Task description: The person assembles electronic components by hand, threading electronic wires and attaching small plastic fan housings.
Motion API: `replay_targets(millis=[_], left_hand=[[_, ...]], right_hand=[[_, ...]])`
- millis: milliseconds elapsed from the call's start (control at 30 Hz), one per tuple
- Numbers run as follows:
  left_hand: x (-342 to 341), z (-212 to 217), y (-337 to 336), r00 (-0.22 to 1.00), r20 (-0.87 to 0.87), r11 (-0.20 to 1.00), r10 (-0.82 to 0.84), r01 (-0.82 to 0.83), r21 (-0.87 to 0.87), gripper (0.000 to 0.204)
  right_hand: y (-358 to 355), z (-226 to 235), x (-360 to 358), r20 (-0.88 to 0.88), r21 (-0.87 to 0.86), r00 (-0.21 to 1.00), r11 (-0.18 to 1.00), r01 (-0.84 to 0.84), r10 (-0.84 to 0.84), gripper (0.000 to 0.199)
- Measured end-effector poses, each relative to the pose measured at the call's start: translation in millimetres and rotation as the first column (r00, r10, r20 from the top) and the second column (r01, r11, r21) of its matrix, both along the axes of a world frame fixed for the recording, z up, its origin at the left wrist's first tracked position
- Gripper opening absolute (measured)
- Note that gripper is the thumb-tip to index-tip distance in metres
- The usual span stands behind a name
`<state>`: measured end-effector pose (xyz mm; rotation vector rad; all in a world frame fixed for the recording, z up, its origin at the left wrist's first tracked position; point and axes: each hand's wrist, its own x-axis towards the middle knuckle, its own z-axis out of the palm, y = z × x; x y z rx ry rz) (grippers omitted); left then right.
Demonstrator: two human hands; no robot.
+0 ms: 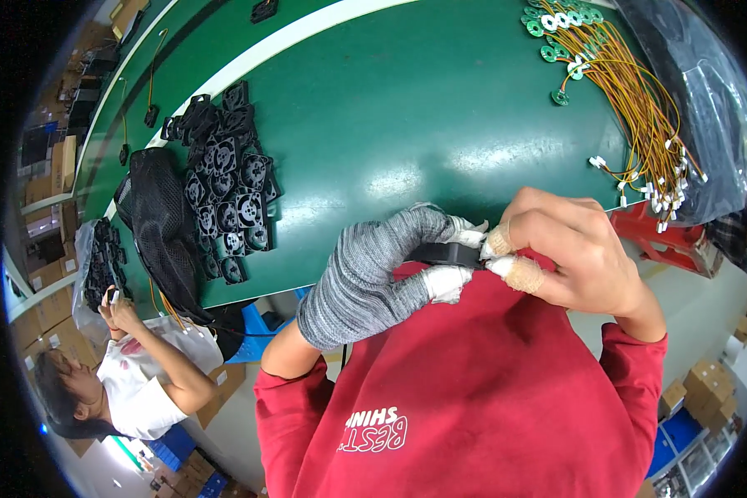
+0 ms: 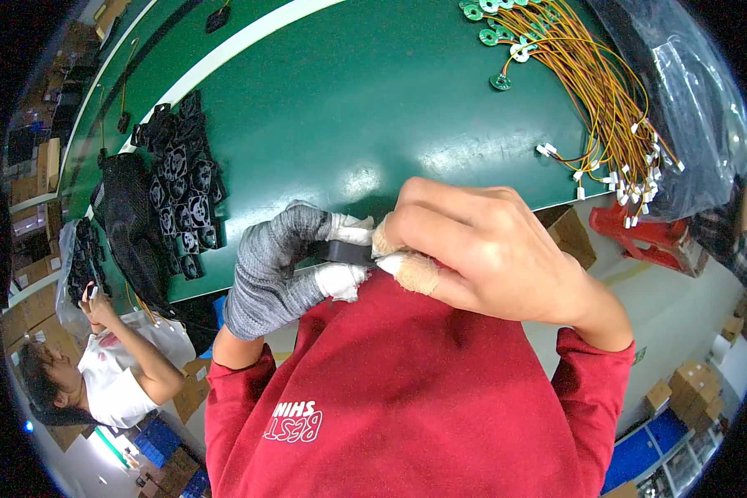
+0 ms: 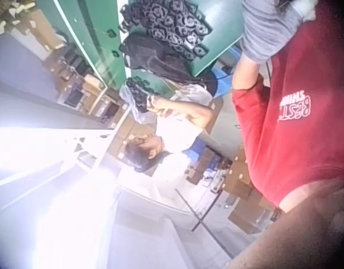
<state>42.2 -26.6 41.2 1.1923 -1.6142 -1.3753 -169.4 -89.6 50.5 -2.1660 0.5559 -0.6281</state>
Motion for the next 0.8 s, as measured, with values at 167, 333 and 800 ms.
replay_targets(millis=[167,333,800], left_hand=[[-1,5,1,0.990,0.142,0.997,-0.015,0.026,-0.077,0.033],[-3,-3,0,0.967,-0.254,0.988,0.030,0.010,0.157,0.033],[-4,-9,1,0.883,-0.462,0.967,0.079,0.044,0.249,0.037]], right_hand=[[-1,2,-1,-0.040,-0.091,0.999,0.996,-0.020,0.016,0.015],[-7,1,-6,0.053,0.141,0.995,0.986,-0.090,0.083,0.015],[-7,1,-6,0.136,0.520,0.991,0.851,-0.076,0.006,0.018]])
